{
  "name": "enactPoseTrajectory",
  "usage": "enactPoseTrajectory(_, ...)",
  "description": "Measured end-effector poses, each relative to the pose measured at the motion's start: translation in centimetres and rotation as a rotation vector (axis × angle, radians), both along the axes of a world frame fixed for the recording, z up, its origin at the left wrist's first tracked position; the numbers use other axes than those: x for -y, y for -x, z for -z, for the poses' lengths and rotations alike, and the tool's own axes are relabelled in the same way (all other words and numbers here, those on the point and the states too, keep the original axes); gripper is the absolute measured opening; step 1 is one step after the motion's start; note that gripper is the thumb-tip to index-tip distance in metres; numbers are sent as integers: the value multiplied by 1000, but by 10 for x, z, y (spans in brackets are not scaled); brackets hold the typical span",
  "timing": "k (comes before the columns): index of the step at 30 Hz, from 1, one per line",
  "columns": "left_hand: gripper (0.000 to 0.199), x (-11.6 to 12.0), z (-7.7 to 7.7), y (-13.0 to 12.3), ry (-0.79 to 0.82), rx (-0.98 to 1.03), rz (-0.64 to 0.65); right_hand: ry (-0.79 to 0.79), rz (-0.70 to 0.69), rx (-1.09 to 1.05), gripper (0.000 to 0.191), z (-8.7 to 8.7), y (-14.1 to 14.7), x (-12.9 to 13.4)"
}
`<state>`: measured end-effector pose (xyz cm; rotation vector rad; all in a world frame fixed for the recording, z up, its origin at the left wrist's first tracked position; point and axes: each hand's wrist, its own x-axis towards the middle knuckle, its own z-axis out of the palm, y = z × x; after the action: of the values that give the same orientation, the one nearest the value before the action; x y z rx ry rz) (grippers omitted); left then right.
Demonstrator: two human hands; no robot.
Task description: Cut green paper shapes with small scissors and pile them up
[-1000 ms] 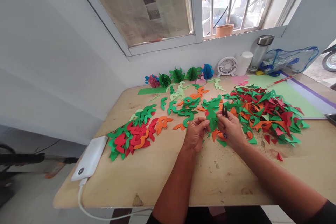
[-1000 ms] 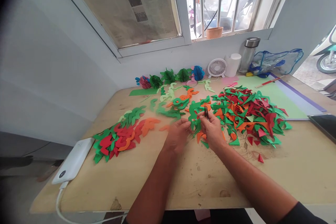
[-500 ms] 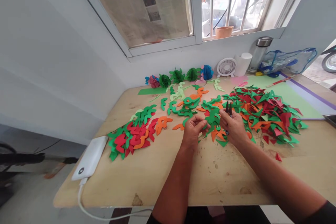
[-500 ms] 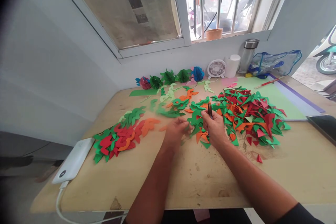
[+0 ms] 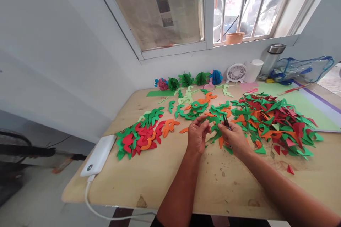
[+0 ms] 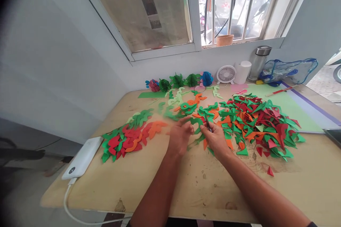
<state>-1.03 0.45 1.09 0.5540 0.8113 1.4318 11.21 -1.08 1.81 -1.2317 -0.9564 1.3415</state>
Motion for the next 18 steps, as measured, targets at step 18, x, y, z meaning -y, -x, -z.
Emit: enactPoseTrajectory(18,38,2,5,-5,62,-126,39,-378,87,605,27,21,-8,-2)
